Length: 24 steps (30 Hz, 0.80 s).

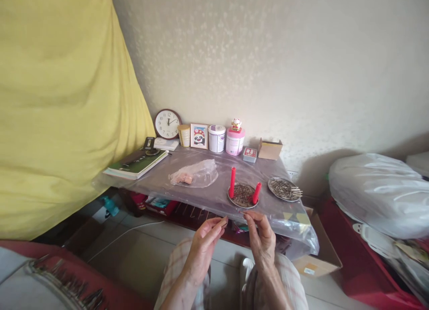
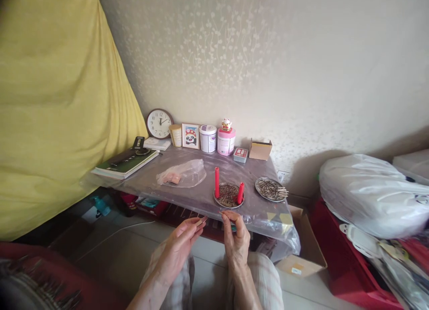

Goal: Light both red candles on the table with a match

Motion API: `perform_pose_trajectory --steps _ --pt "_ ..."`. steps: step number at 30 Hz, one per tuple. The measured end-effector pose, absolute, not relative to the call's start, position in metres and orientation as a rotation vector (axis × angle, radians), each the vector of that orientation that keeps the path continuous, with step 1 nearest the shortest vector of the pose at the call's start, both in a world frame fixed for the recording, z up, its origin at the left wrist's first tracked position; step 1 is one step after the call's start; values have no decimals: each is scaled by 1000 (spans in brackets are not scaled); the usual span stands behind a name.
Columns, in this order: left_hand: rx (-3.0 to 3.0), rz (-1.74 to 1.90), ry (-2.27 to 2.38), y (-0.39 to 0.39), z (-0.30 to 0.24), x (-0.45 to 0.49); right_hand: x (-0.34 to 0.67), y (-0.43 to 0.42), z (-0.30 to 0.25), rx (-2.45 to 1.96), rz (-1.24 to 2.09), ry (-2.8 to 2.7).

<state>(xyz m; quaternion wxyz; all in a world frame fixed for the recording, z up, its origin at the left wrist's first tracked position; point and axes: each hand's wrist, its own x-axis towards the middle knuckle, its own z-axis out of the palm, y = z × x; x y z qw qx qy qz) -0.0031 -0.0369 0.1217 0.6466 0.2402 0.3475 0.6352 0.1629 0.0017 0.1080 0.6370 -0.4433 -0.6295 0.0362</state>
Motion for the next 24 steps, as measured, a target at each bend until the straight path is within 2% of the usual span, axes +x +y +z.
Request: perform_pose_trajectory --steps 14,18,24 --pt "526 1449 763 -35 130 0 146 -26 132 -831 86 -1538" --pt "546 1449 744 -37 134 0 151 -7 113 -906 166 -1615" --pt "564 1433 785 -39 132 -4 169 23 87 -1088 203 -1363"
